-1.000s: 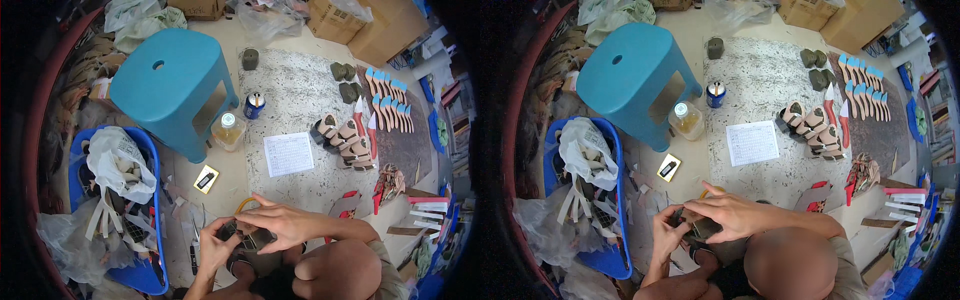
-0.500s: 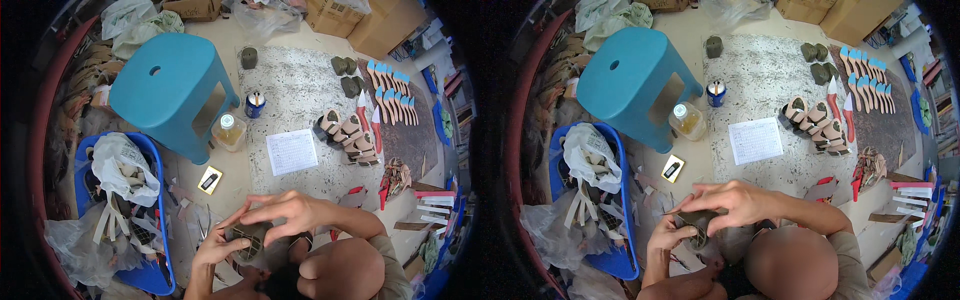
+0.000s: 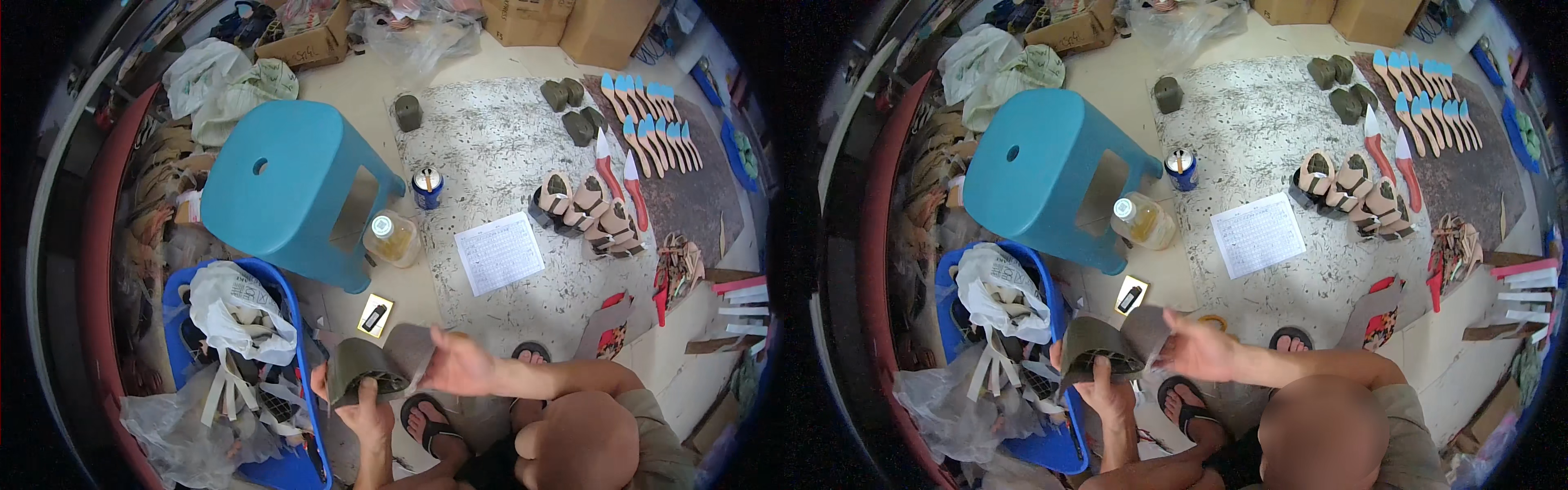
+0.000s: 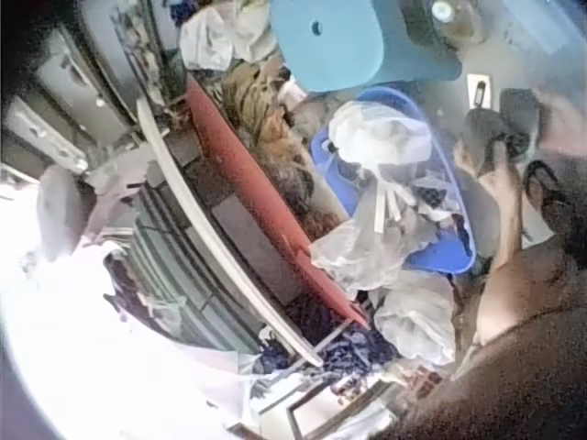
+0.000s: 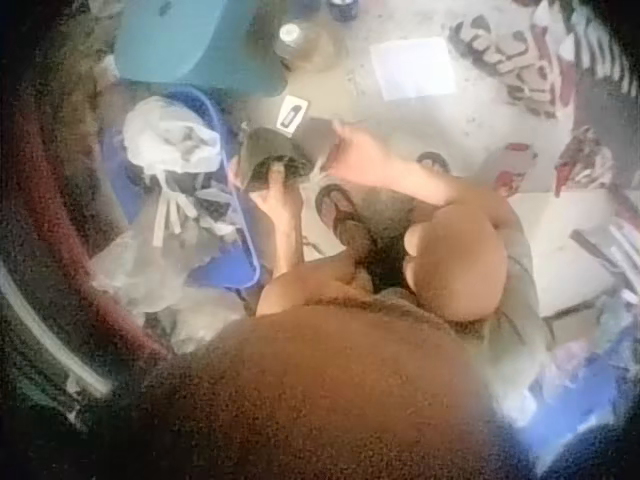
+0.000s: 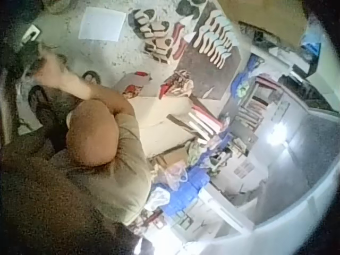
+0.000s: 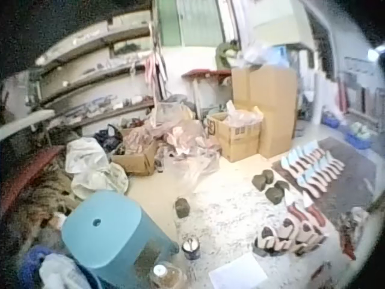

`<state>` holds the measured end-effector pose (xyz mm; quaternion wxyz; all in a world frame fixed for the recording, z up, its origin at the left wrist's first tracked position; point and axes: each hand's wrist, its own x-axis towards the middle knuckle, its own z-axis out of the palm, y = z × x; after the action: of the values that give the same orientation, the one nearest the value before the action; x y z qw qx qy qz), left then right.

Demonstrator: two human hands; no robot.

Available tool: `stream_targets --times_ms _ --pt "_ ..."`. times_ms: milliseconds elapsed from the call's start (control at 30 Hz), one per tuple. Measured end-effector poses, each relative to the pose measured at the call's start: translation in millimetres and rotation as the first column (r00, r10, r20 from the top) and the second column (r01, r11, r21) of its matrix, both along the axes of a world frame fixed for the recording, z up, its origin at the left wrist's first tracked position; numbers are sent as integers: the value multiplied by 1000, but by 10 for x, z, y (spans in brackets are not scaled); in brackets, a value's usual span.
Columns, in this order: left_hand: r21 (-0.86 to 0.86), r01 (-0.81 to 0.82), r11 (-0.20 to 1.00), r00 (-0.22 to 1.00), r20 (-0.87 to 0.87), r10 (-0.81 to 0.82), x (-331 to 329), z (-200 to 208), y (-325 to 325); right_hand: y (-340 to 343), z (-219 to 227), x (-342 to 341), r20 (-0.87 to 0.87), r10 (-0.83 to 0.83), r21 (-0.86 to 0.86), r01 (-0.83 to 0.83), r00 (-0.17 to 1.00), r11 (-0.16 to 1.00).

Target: The person sits on the floor in a workshop and assembles sandals by hand. They pick up a green sole, apply a floral-patterned fabric upper, and press the components together. The person uses yellow-handled scissors to trim excess fabric from the sole edge and then places the finished sandal aside.

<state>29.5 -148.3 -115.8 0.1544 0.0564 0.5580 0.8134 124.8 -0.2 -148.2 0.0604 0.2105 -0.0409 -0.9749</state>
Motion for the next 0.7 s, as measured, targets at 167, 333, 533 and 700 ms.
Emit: stream_targets --times_ms 167,333,533,700 --pt "-58 19 998 992 -125 -26 38 -90 -52 270 381 -131 203 -204 286 142 958 948" --pt "-43 55 998 993 -105 -59 101 -165 -23 332 550 -34 172 -342 351 267 924 898" --pt "-65 95 993 986 -133 -103 151 -233 -34 369 612 78 126 -339 287 293 932 912" --pt "-88 114 990 975 -181 -129 169 -265 2 356 686 102 125 -346 309 295 930 904"
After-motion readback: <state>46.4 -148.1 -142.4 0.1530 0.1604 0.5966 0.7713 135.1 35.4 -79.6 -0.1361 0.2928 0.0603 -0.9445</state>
